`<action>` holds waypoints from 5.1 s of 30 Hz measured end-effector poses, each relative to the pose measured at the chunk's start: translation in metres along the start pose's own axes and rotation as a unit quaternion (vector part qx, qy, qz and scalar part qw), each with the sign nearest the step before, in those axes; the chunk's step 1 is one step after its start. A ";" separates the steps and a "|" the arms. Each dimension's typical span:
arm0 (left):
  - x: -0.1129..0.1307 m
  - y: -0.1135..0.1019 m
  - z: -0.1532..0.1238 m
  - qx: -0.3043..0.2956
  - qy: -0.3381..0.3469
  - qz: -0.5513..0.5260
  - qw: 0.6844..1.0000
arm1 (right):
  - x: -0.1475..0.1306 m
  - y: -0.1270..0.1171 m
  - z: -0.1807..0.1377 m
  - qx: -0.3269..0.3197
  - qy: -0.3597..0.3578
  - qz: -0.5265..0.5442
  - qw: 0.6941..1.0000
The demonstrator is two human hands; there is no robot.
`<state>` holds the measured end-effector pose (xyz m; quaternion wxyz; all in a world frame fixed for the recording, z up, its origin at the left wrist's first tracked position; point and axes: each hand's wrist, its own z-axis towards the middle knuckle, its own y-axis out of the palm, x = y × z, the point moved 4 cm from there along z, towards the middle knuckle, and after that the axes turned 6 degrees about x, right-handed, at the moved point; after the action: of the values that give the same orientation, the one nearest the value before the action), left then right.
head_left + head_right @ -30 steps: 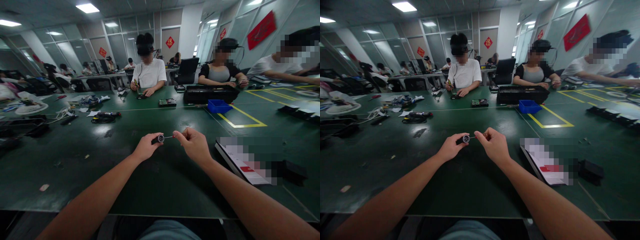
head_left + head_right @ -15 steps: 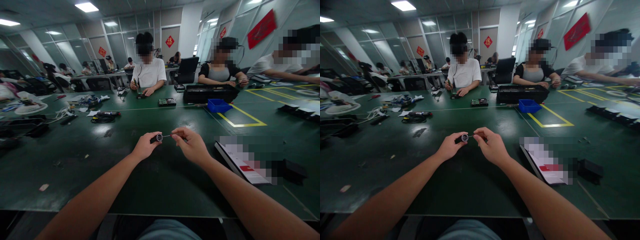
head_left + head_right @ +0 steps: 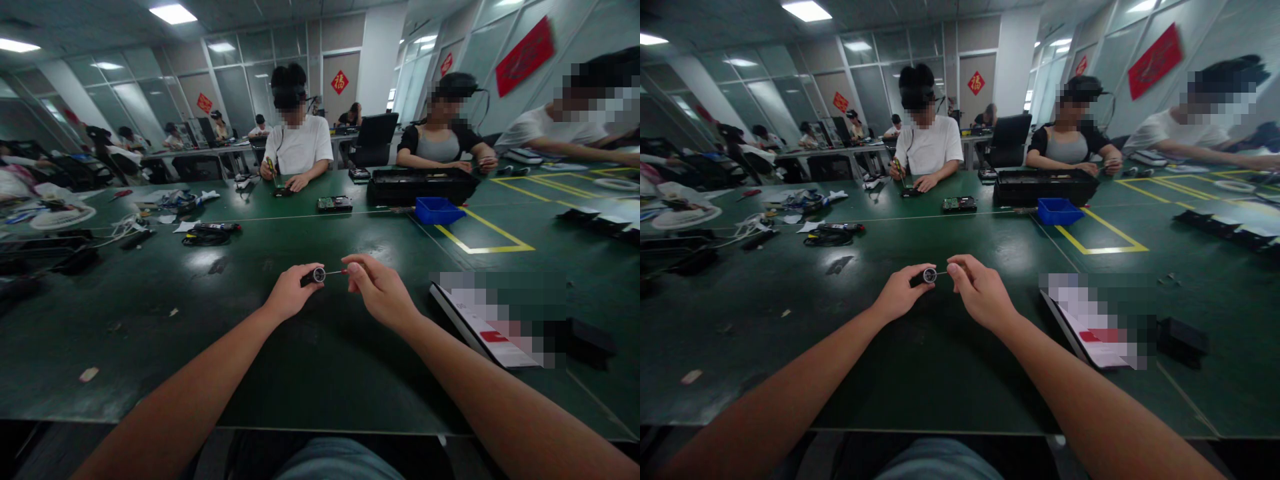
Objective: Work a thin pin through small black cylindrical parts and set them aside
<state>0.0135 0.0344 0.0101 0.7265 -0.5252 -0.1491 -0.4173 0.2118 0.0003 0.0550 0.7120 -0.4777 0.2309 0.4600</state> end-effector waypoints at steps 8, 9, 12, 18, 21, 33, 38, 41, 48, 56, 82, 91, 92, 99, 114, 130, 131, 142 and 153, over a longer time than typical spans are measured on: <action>0.001 -0.001 0.000 0.000 0.007 0.000 1.000 | 0.004 0.000 0.002 0.018 0.018 -0.042 0.999; 0.001 -0.001 0.000 0.000 0.007 -0.001 1.000 | 0.003 0.000 0.002 0.018 0.018 -0.046 0.999; 0.000 -0.001 0.000 0.000 0.007 -0.003 1.000 | 0.002 0.000 0.002 0.013 0.023 -0.056 0.998; -0.001 -0.002 0.000 0.003 0.005 0.001 1.000 | 0.003 0.001 0.002 0.005 -0.010 -0.042 0.999; -0.001 -0.002 0.000 0.002 0.008 -0.003 1.000 | 0.005 0.001 0.001 0.001 -0.011 -0.021 1.000; 0.001 0.000 0.000 -0.013 0.012 0.009 1.000 | 0.007 0.001 0.002 0.004 0.004 -0.047 0.999; 0.001 0.000 0.000 -0.019 0.011 0.009 1.000 | 0.004 0.002 0.000 -0.007 0.007 -0.013 1.000; 0.001 0.000 0.001 -0.017 0.013 0.011 1.000 | 0.009 0.003 0.001 0.028 0.031 0.024 0.999; 0.006 -0.001 0.001 0.004 0.022 0.021 1.000 | 0.025 0.009 0.005 0.097 0.087 0.223 0.966; 0.013 -0.011 0.007 -0.012 0.109 0.082 0.991 | 0.048 0.019 0.008 0.129 0.267 0.424 0.856; 0.009 -0.004 0.004 -0.061 0.086 0.112 0.988 | 0.044 0.013 0.007 0.121 0.133 0.209 0.961; 0.002 0.001 0.004 -0.081 0.087 0.156 0.981 | 0.025 0.009 0.005 0.087 0.059 0.044 0.994; 0.001 0.001 0.004 -0.084 0.084 0.162 0.980 | 0.023 0.009 0.004 0.085 0.053 0.031 0.994; -0.004 0.001 0.006 -0.086 0.063 0.156 0.982 | 0.023 0.007 0.004 0.091 0.046 -0.008 0.995; -0.003 -0.009 0.005 0.015 -0.096 -0.145 0.985 | 0.026 0.004 0.004 0.117 0.064 0.011 0.991; 0.020 -0.002 0.023 -0.107 -0.044 0.072 0.991 | 0.022 -0.001 0.005 0.133 0.048 -0.005 0.990; 0.018 0.002 0.026 -0.120 -0.031 0.099 0.987 | 0.023 -0.001 0.005 0.133 0.049 -0.006 0.990; 0.011 0.018 0.032 -0.177 0.029 0.198 0.964 | 0.026 -0.001 0.006 0.131 0.056 -0.014 0.990; -0.034 -0.056 0.016 -0.008 -0.233 -0.243 0.942 | 0.029 -0.001 0.006 0.125 0.060 0.006 0.990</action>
<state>-0.0463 0.0584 0.0305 0.5440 -0.5614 -0.4338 -0.4479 0.2257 0.0179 0.0358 0.7484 -0.4101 0.3320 0.4018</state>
